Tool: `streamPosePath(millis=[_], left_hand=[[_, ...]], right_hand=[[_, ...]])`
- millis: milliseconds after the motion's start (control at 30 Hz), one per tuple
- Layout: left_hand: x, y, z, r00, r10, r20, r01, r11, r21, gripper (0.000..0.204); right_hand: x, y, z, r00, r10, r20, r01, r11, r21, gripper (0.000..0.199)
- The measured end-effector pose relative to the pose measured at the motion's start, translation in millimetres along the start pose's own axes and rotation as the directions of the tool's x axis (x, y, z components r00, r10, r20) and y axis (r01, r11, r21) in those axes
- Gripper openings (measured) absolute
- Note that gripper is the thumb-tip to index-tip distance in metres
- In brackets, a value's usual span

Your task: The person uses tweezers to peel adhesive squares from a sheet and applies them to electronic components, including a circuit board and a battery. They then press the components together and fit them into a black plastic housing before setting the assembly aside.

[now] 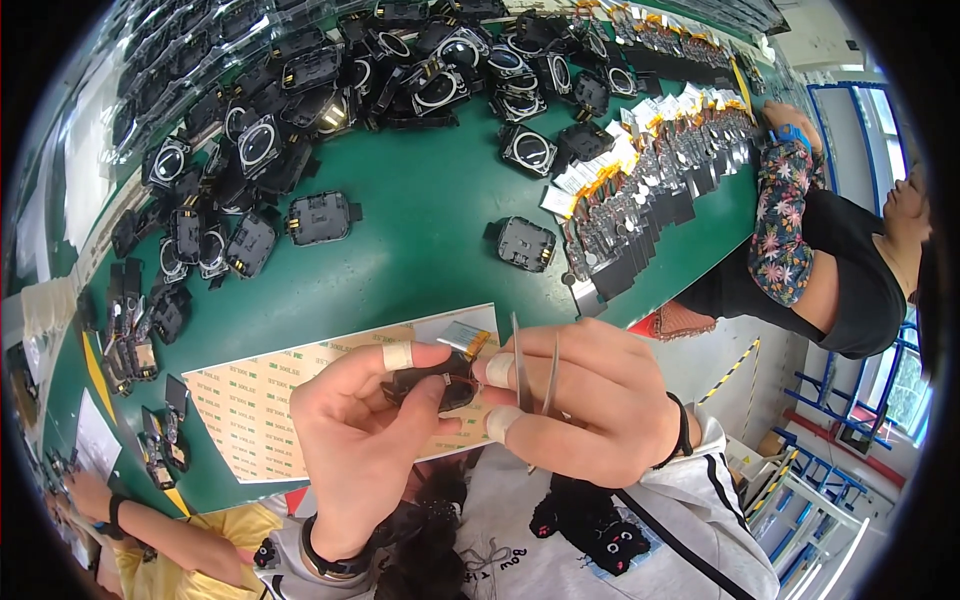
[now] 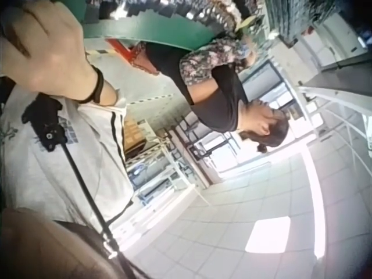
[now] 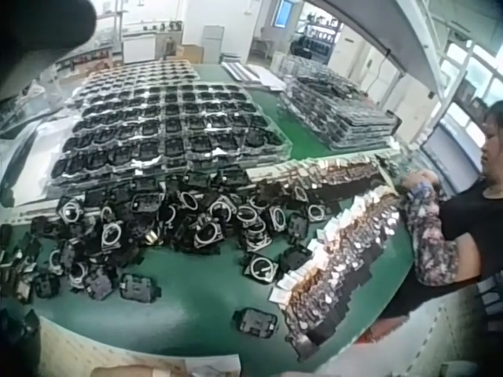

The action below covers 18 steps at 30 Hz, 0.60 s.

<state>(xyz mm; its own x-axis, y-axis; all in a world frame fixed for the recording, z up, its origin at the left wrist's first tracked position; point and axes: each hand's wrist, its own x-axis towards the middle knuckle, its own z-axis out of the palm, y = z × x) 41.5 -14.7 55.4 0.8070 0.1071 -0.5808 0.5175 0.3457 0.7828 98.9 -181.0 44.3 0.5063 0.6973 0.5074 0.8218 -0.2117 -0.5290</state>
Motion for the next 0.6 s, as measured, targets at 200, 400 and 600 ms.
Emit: streamPosePath(millis=[200,400,600], left_hand=[[4.2,-7.2,-5.4,1.0,-0.007,-0.024,0.007,1.0,-0.025,0.019],[4.2,-8.4,-5.9,0.999,-0.021,-0.044,0.02,0.999,-0.028,0.018],[9.5,-18.1,-10.8,0.977,0.061,-0.206,-0.076,0.995,-0.067,0.018]], right_hand=[[-4.9,2.9,4.9,0.993,0.116,0.014,-0.116,0.983,0.145,0.021],[-8.9,6.7,9.6,0.985,0.169,0.02,-0.169,0.962,0.215,0.022],[-24.8,-0.6,18.4,0.898,0.401,-0.178,-0.22,0.762,0.609,0.031]])
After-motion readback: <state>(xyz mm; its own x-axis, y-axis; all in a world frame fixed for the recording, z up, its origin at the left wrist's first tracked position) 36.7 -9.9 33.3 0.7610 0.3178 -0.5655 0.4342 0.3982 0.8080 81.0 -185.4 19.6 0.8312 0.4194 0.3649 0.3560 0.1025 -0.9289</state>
